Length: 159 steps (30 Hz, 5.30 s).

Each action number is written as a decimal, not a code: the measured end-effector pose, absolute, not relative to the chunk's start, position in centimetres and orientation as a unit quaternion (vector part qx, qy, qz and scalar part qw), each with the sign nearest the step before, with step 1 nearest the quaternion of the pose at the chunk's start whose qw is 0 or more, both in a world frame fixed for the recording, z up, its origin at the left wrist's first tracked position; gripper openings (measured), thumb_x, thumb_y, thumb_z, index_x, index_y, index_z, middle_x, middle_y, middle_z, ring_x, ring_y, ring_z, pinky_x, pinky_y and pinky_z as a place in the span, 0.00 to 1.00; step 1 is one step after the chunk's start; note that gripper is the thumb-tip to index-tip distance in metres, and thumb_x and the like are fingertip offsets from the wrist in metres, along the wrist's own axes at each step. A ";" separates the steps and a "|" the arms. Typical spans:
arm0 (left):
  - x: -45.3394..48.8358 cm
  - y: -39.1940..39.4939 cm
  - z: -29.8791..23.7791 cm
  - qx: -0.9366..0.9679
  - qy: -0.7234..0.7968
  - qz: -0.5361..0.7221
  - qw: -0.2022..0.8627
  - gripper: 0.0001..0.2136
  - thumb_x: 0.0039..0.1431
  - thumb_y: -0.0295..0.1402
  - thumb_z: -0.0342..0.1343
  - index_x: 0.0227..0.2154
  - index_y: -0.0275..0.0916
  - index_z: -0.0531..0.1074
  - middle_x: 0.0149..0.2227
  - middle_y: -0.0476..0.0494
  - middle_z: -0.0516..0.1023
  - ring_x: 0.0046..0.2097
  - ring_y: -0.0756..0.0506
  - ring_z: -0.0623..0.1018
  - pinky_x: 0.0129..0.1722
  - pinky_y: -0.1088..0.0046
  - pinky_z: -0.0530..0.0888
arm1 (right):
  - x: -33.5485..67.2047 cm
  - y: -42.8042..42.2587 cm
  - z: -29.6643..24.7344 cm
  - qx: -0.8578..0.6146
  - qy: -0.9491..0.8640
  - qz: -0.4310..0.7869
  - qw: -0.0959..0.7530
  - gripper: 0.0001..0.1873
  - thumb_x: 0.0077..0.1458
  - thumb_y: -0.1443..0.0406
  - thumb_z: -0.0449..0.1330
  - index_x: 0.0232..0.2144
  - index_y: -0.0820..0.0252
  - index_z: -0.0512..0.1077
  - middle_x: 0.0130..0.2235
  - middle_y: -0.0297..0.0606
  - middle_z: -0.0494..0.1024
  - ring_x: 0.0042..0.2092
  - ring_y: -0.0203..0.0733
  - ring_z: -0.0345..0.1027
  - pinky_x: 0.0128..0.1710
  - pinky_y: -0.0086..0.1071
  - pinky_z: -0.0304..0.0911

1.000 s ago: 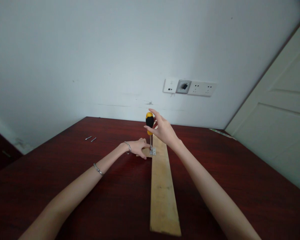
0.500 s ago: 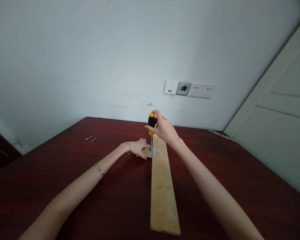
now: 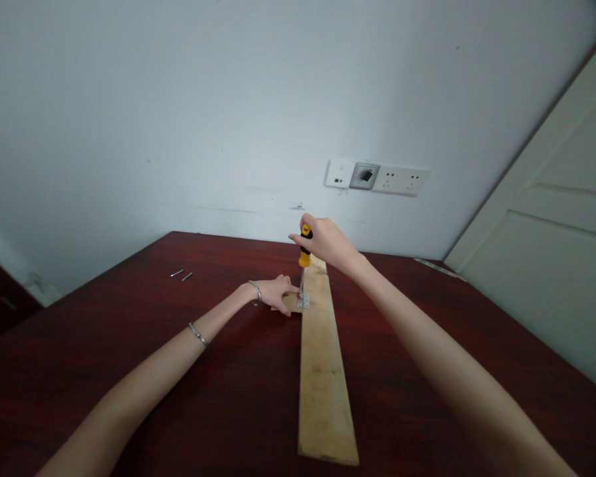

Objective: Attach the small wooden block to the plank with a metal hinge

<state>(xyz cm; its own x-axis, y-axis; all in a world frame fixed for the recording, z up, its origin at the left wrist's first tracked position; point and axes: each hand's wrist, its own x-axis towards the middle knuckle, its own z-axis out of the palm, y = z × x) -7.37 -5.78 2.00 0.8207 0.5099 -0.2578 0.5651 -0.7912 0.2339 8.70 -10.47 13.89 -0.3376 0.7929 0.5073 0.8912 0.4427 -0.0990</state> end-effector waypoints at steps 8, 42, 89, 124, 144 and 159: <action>-7.7 -5.2 1.5 0.942 0.281 -0.088 0.162 0.36 0.43 0.53 0.60 0.56 0.48 0.61 0.43 0.44 0.61 0.47 0.40 0.63 0.45 0.70 0.63 | 8.4 -9.9 16.6 -0.485 -0.863 -0.102 0.102 0.20 0.50 0.53 0.57 0.41 0.60 0.69 0.38 0.44 0.76 0.35 0.44 0.68 0.28 0.30 0.55; -8.1 -5.0 1.2 0.945 0.285 -0.070 0.147 0.34 0.45 0.54 0.58 0.55 0.46 0.62 0.43 0.44 0.61 0.45 0.41 0.64 0.44 0.70 0.63 | 7.8 -10.0 17.6 -0.438 -0.890 -0.120 0.034 0.19 0.51 0.58 0.57 0.44 0.60 0.72 0.41 0.46 0.77 0.40 0.47 0.70 0.33 0.33 0.59; -8.2 -5.0 1.0 0.932 0.310 -0.053 0.178 0.39 0.41 0.53 0.61 0.57 0.44 0.61 0.48 0.42 0.63 0.49 0.39 0.64 0.48 0.68 0.64 | 10.3 -9.9 16.6 -0.445 -0.855 -0.114 0.242 0.14 0.47 0.65 0.56 0.40 0.60 0.68 0.35 0.40 0.68 0.32 0.39 0.62 0.34 0.31 0.56; -24.3 -0.6 5.4 0.767 0.546 0.293 0.168 0.09 0.50 0.36 0.57 0.29 0.36 0.79 0.36 0.43 0.80 0.40 0.44 0.77 0.44 0.71 0.70 | 14.9 -12.7 16.2 -0.416 -0.707 -0.075 0.567 0.29 0.47 0.60 0.59 0.53 0.55 0.60 0.41 0.41 0.69 0.32 0.41 0.66 0.25 0.37 0.67; -34.3 -5.4 0.9 0.665 0.743 0.069 0.015 0.06 0.48 0.30 0.58 0.20 0.36 0.77 0.29 0.37 0.78 0.35 0.42 0.77 0.36 0.74 0.69 | 13.4 -11.5 12.7 -0.396 -0.717 -0.003 0.573 0.28 0.46 0.60 0.61 0.51 0.53 0.66 0.39 0.39 0.73 0.32 0.44 0.68 0.28 0.41 0.69; -29.6 -4.3 5.3 0.665 0.742 0.043 -0.076 0.13 0.46 0.37 0.63 0.32 0.33 0.77 0.38 0.30 0.77 0.46 0.34 0.74 0.41 0.69 0.69 | 14.3 -12.1 12.5 -0.415 -0.717 -0.012 0.561 0.29 0.46 0.60 0.62 0.52 0.54 0.66 0.44 0.39 0.74 0.32 0.40 0.68 0.36 0.41 0.68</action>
